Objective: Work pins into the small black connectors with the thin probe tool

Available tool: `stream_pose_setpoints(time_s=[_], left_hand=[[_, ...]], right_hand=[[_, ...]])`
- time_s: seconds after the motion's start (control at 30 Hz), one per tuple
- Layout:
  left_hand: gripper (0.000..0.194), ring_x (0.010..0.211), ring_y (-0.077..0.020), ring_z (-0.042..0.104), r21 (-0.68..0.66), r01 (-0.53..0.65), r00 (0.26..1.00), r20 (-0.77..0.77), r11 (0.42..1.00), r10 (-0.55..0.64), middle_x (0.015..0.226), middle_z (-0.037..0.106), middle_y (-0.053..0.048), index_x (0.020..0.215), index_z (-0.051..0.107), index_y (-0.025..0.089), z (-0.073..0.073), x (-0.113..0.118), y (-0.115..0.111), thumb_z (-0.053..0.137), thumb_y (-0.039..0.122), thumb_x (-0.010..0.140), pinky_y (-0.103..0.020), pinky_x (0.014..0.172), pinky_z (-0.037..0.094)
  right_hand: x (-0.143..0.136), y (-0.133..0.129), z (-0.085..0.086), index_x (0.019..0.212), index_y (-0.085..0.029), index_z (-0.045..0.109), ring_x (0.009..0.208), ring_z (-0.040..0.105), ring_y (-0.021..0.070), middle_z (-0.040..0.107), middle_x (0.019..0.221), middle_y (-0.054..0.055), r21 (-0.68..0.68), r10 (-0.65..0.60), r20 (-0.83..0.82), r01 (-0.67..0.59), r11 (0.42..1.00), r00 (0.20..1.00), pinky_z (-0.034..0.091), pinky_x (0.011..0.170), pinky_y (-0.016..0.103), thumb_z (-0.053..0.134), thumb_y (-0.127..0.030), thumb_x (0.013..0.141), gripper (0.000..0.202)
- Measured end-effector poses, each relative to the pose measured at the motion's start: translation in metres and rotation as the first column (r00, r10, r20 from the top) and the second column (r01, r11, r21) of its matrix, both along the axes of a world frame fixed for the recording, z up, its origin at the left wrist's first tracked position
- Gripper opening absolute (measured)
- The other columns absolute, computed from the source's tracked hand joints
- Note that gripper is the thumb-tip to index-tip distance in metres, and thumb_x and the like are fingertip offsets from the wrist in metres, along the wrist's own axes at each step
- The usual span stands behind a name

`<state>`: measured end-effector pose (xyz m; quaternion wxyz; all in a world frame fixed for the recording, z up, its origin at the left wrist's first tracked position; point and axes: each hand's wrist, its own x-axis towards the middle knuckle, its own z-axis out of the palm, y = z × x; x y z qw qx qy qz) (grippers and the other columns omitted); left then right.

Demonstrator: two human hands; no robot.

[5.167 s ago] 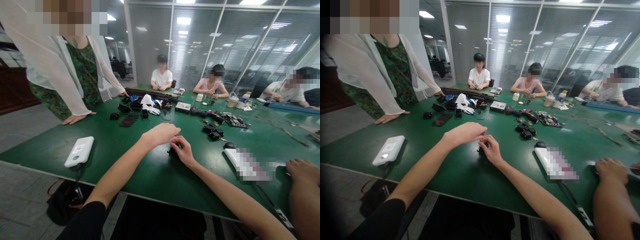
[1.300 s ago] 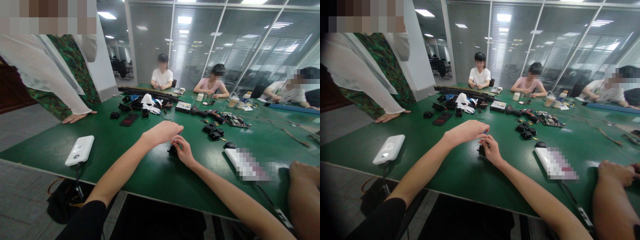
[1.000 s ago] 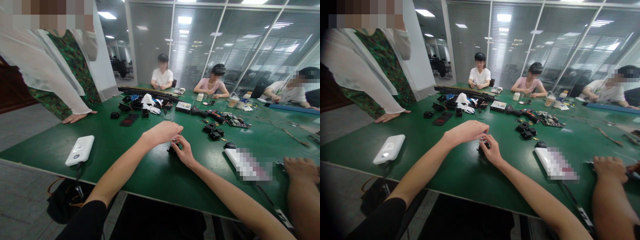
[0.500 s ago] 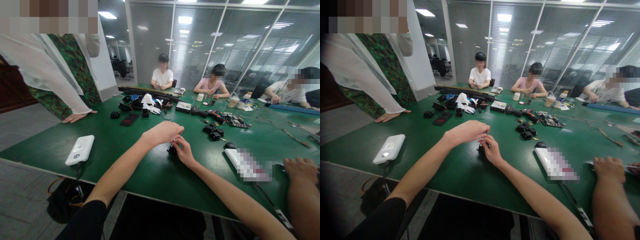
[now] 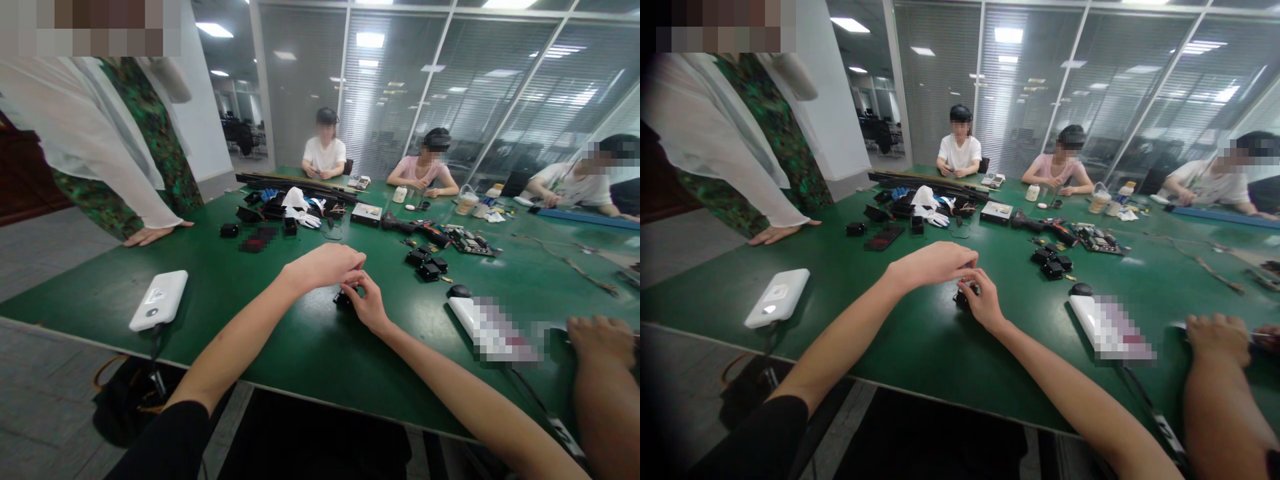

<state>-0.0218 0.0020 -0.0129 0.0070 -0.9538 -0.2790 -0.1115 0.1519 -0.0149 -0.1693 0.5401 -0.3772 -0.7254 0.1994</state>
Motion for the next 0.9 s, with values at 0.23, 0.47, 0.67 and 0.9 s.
stream_pose_setpoints(time_s=[0.23,0.47,0.67,0.9], left_hand=[[0.034,0.090,-0.0176,0.065,-0.220,0.022,0.857,0.506,0.975,0.095,0.100,0.072,-0.005,0.104,0.067,0.019,-0.057,-0.026,0.024,0.040,0.039,0.104,-0.027,0.080,0.046],[0.020,0.075,-0.0136,0.062,-0.521,0.065,0.808,0.528,0.851,0.262,0.089,0.069,-0.001,0.101,0.065,0.017,-0.157,-0.023,0.012,0.067,0.033,0.087,-0.023,0.069,0.046],[0.020,0.071,-0.0130,0.059,-0.503,0.069,0.797,0.547,0.861,0.256,0.081,0.067,0.000,0.092,0.064,0.016,-0.157,-0.015,0.007,0.069,0.035,0.086,-0.023,0.065,0.044],[0.017,0.070,-0.0128,0.058,-0.454,0.030,0.822,0.519,0.891,0.237,0.078,0.065,0.001,0.086,0.064,0.016,-0.156,-0.018,0.004,0.067,0.032,0.088,-0.023,0.064,0.042]], right_hand=[[0.002,-0.003,0.006,0.096,-0.023,0.071,0.099,0.065,0.0216,0.066,0.108,0.008,-0.003,0.065,0.039,-0.065,0.998,0.997,0.052,0.087,0.035,0.059,-0.030,0.099,0.014],[0.005,-0.001,0.002,0.099,-0.022,0.071,0.092,0.065,0.0218,0.070,0.097,0.007,-0.055,0.082,0.080,-0.078,0.995,0.993,0.052,0.085,0.034,0.056,-0.031,0.100,0.017],[0.005,-0.002,0.002,0.103,-0.022,0.072,0.090,0.066,0.0209,0.071,0.098,0.006,-0.067,0.052,0.076,-0.047,0.997,0.996,0.052,0.083,0.033,0.063,-0.031,0.096,0.014],[0.004,0.000,0.003,0.085,-0.021,0.071,0.081,0.065,0.0198,0.070,0.085,0.004,-0.080,0.036,0.031,-0.034,0.996,0.999,0.051,0.078,0.032,0.070,-0.035,0.090,0.014]])
